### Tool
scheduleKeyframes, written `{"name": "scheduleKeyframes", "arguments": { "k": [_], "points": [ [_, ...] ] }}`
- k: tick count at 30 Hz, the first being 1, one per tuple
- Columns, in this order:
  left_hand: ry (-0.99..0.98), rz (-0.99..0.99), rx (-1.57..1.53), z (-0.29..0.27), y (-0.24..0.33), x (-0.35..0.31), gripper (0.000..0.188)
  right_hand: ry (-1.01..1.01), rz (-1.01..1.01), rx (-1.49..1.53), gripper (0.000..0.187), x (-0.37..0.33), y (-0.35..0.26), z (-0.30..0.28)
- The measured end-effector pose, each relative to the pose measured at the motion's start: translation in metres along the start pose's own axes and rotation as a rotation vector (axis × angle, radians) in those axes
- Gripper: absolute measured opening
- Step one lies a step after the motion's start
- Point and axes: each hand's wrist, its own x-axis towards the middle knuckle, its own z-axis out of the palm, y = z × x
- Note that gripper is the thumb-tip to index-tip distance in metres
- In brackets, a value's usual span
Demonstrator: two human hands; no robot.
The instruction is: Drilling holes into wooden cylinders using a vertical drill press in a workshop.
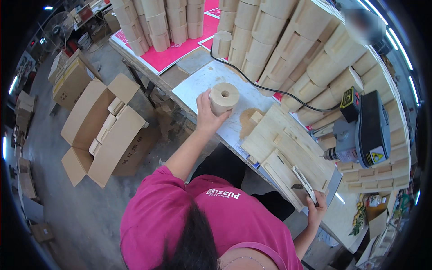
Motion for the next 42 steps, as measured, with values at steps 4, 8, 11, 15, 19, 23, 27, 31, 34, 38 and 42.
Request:
{"name": "scheduleKeyframes", "arguments": {
  "k": [4,8,11,15,19,23,27,31,34,38,42],
  "points": [
    [-0.086,-0.291,-0.042,-0.01,-0.006,0.001,0.064,-0.04,0.048,0.021,0.028,0.002,-0.001,-0.002],
    [-0.042,-0.285,-0.054,-0.031,-0.012,0.026,0.064,-0.06,0.101,-0.011,0.027,0.001,0.001,-0.003],
    [0.114,-0.294,-0.13,-0.06,-0.032,0.07,0.066,-0.053,0.109,0.017,0.027,-0.001,0.002,-0.003],
    [0.326,-0.283,0.02,-0.106,-0.093,0.143,0.065,-0.058,0.118,0.028,0.027,-0.001,-0.001,-0.006],
    [0.473,-0.275,0.367,-0.147,-0.171,0.198,0.062,-0.062,0.166,0.045,0.026,-0.001,-0.007,-0.003],
    [0.514,-0.3,0.441,-0.15,-0.208,0.232,0.062,-0.037,0.219,0.028,0.024,0.002,-0.022,0.001],
    [0.542,-0.353,0.496,-0.15,-0.231,0.251,0.061,-0.038,0.24,-0.01,0.023,0.002,-0.025,0.001],
    [0.489,-0.363,0.469,-0.148,-0.254,0.259,0.066,-0.032,0.286,-0.014,0.024,0.001,-0.025,0.002],
    [0.49,-0.327,0.416,-0.145,-0.248,0.263,0.057,-0.022,0.309,0.004,0.025,0.001,-0.025,0.004],
    [0.469,-0.317,0.453,-0.146,-0.252,0.264,0.054,-0.014,0.328,0.014,0.024,0.002,-0.025,0.003],
    [0.407,-0.371,0.416,-0.144,-0.25,0.268,0.063,-0.01,0.314,-0.019,0.025,0.006,-0.027,0.006]
  ]
}}
